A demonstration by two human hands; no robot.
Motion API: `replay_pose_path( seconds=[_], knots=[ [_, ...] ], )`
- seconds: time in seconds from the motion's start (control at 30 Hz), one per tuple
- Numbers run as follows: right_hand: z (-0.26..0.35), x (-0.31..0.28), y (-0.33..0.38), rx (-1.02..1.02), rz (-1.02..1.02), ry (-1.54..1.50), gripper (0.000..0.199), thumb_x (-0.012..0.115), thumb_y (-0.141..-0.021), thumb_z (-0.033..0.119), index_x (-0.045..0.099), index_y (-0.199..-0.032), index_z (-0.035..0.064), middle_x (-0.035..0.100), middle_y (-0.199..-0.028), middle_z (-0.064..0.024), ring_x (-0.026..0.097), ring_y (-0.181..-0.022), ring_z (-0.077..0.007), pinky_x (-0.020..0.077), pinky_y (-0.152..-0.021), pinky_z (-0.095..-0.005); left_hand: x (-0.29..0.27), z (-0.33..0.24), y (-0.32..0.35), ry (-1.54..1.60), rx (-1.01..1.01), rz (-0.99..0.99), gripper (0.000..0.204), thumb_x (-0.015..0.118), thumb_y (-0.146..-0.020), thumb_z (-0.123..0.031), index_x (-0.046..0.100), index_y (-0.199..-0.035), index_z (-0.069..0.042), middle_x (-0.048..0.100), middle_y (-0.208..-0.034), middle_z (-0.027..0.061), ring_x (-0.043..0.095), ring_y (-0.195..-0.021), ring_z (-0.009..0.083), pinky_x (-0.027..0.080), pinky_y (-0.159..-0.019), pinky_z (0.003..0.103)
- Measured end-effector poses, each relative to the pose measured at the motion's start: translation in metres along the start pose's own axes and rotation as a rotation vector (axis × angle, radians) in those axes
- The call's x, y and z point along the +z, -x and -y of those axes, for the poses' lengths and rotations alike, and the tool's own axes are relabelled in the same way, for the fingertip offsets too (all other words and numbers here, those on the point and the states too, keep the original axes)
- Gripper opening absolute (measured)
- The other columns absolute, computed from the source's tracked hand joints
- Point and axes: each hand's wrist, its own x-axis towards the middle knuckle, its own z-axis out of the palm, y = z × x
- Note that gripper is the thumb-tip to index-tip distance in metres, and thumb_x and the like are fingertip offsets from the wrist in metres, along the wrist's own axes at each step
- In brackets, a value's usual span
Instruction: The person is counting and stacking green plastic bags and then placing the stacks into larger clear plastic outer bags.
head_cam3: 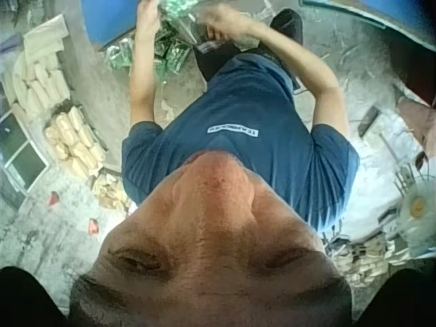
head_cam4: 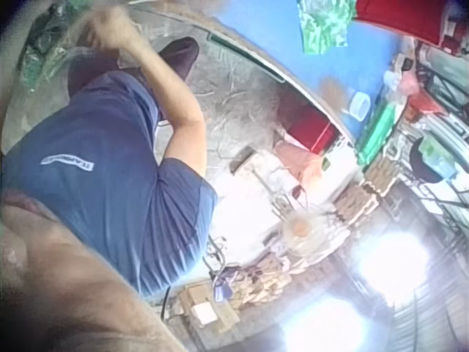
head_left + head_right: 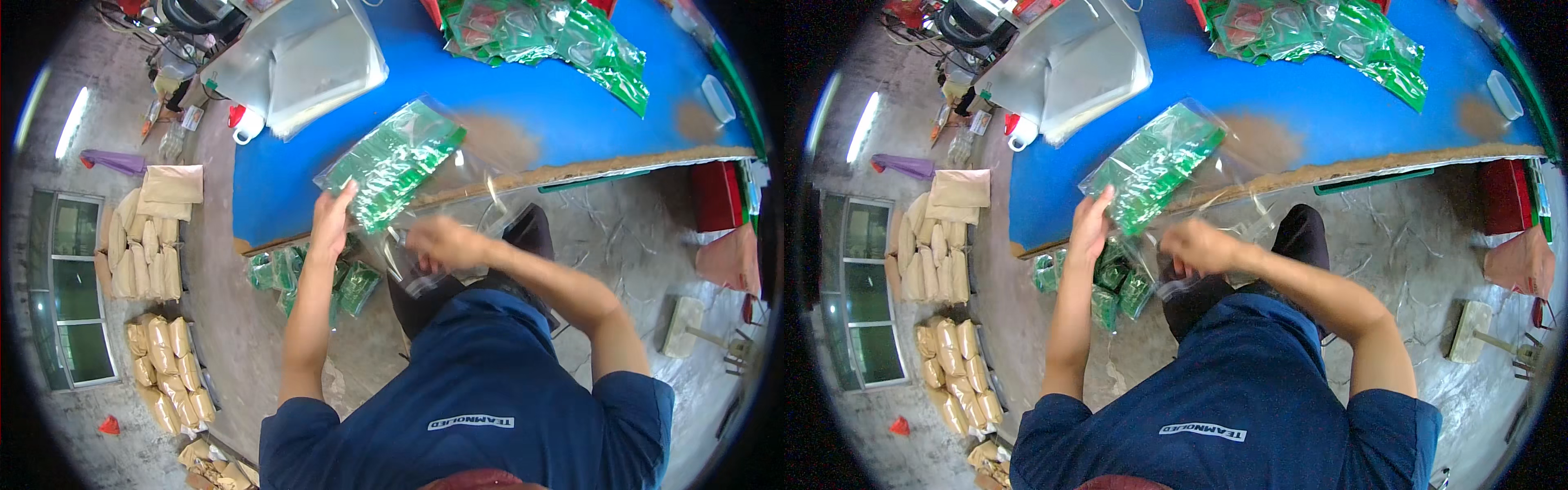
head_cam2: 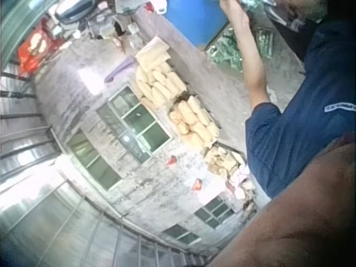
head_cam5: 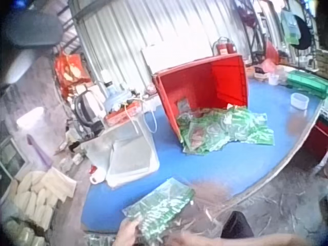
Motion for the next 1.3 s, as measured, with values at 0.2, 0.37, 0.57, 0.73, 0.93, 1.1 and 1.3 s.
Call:
replay_pose_path(
  seconds=[0.2,0.37,0.57,0.73,0.93,1.1,1.3],
  knots=[
    [0.014,0.031,0.032,-0.056,0.119,0.049,0.026,0.057,-0.099,0.022,0.063,-0.108,-0.0016,0.069,-0.079,-0.0095,0.066,-0.063,-0.0152,0.0539,-0.056,-0.0318,-0.009,-0.055,-0.007,-0.786,0.706,0.062,0.038,0.064,-0.094,-0.01,0.056,-0.131,-0.003,0.06,-0.13,0.0154,0.053,-0.123,0.0286,0.041,-0.103,0.039],
    [0.015,0.043,0.035,-0.13,0.154,0.136,0.028,0.06,-0.097,0.022,0.063,-0.111,-0.0025,0.07,-0.083,-0.013,0.068,-0.069,-0.0193,0.0547,-0.066,-0.0347,0.055,-0.021,-0.068,-1.238,0.835,0.437,0.047,0.048,-0.104,-0.03,0.045,-0.148,-0.015,0.038,-0.156,0.0129,0.03,-0.146,0.0325,0.021,-0.12,0.046],
    [0.045,0.033,0.06,-0.105,0.275,-0.102,0.03,0.059,-0.098,0.02,0.059,-0.12,-0.0015,0.07,-0.092,-0.0141,0.069,-0.078,-0.0203,0.0551,-0.068,-0.0348,0.076,0.005,-0.09,-1.094,0.777,0.544,0.058,0.037,-0.105,-0.045,0.038,-0.152,-0.012,0.022,-0.163,0.0135,0.016,-0.152,0.0304,0.008,-0.124,0.046],
    [0.057,-0.006,0.09,-0.284,-0.272,0.021,0.026,0.062,-0.099,0.022,0.063,-0.113,-0.0004,0.07,-0.089,-0.0069,0.067,-0.081,-0.0142,0.0545,-0.073,-0.0312,0.029,-0.048,-0.067,-0.582,0.807,0.103,0.036,0.057,-0.099,-0.02,0.061,-0.131,-0.004,0.06,-0.135,0.0164,0.055,-0.129,0.0254,0.041,-0.108,0.035],
    [0.06,-0.056,0.073,-0.266,-0.634,-0.046,0.023,0.059,-0.101,0.02,0.065,-0.106,-0.0013,0.068,-0.083,-0.005,0.063,-0.075,-0.009,0.0495,-0.065,-0.0249,0.022,-0.002,-0.047,-0.949,0.934,0.188,0.021,0.065,-0.093,-0.013,0.071,-0.112,-0.006,0.069,-0.119,0.0104,0.06,-0.121,0.028,0.045,-0.104,0.04],
    [0.043,-0.077,0.074,-0.394,-0.814,0.45,0.016,0.065,-0.095,0.01,0.066,-0.106,-0.0003,0.069,-0.085,-0.0104,0.067,-0.077,-0.0172,0.0528,-0.068,-0.0305,-0.016,-0.028,-0.013,-0.724,0.805,-0.06,0.017,0.058,-0.097,-0.004,0.07,-0.108,0.002,0.069,-0.117,0.0158,0.063,-0.115,0.0255,0.047,-0.1,0.034],
    [-0.009,-0.106,0.114,-0.464,-0.808,1.1,0.035,0.061,-0.088,-0.001,0.063,-0.121,0.0088,0.062,-0.118,-0.0144,0.062,-0.106,-0.0334,0.0511,-0.09,-0.0417,-0.042,0.047,0.067,-1.037,0.865,-0.282,0.028,0.066,-0.087,0.004,0.069,-0.113,-0.002,0.063,-0.123,0.0148,0.061,-0.116,0.0308,0.048,-0.098,0.039]
  ],
)
